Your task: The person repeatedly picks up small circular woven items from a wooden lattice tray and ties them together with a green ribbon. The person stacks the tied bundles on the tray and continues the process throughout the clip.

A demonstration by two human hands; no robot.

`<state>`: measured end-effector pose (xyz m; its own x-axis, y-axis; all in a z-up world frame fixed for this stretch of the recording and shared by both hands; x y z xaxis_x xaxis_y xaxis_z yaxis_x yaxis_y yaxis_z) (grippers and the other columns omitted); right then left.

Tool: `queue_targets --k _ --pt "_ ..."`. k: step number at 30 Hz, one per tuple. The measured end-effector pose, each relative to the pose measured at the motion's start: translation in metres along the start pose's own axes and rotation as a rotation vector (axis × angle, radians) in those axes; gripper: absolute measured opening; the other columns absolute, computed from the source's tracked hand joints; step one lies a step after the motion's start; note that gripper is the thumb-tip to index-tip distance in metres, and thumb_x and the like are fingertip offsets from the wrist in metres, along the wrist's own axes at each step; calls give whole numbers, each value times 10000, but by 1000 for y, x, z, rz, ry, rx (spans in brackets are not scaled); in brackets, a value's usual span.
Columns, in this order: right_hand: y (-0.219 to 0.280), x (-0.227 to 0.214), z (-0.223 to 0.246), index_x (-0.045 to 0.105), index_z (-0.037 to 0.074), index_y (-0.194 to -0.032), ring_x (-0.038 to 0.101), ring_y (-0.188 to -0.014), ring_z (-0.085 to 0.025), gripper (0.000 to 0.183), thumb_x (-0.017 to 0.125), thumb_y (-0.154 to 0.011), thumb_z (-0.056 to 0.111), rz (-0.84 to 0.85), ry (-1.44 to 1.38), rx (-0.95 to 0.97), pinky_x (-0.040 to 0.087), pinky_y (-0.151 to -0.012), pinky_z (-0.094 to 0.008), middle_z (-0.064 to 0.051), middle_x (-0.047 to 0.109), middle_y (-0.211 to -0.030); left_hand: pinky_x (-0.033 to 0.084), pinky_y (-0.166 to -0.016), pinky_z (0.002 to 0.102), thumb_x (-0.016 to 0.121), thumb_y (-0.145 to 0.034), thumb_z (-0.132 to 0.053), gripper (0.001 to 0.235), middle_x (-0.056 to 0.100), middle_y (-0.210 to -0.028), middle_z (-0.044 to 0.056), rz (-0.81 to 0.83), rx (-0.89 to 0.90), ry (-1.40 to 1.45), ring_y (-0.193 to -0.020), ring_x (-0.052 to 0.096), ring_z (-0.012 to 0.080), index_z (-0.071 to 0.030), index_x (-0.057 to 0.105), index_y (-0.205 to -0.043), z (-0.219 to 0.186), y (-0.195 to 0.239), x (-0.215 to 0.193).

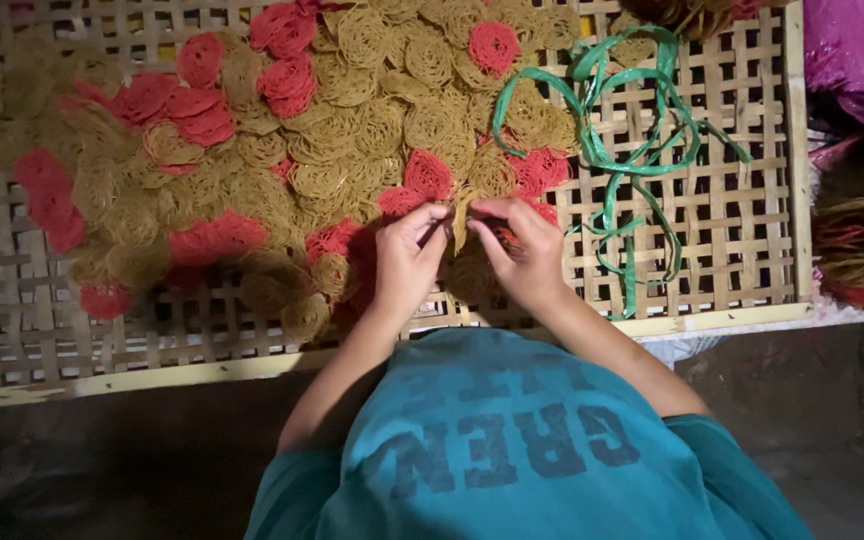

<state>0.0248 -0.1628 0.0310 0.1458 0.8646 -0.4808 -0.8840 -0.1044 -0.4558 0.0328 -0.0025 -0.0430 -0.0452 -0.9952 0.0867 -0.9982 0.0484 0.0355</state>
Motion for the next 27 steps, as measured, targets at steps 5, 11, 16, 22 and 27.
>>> queue_targets --k 5,11,16,22,27 --pt "-2 -4 -7 683 -12 -1075 744 -914 -224 171 749 -924 -59 34 -21 69 586 -813 -303 -128 740 -1019 569 -840 233 674 -931 49 182 759 -1005 45 26 31 2 -950 705 69 55 688 -1112 -12 -1 5" --pt "8 0 -15 682 2 -1047 706 -913 -177 148 738 -930 -70 -56 -128 72 560 -826 -282 -107 720 -999 584 -830 255 703 -947 18 86 769 -955 65 -36 143 -103 -938 732 83 23 705 -1033 -33 2 9" --pt "10 7 -30 665 9 -1112 699 -940 -115 196 725 -943 -68 -98 -313 262 566 -844 -271 -63 722 -1026 557 -657 277 774 -881 -42 122 745 -882 44 -175 271 -361 -753 733 136 -69 722 -989 -61 3 12" --pt "11 1 -33 588 74 -1362 623 -890 -57 380 633 -993 -7 19 -608 441 510 -788 -229 -32 704 -1044 549 -640 335 806 -798 -81 185 710 -871 32 -181 596 -746 -713 694 205 -123 668 -914 -84 4 18" --pt "-1 -26 -46 753 74 -1119 662 -837 -139 189 670 -950 55 136 15 316 538 -749 -289 -66 731 -997 563 -664 280 774 -849 -41 156 720 -901 18 -128 477 -454 -762 719 146 -103 666 -944 -88 -11 17"
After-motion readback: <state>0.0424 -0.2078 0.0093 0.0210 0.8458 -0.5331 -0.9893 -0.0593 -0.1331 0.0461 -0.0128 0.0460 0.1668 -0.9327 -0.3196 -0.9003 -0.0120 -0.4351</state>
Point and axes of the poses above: each hand's wrist, its own y-axis away from the middle knuckle, its own x-axis out of the palm, z = x × y, the point moved 4 cm from there along -y, towards the middle knuckle
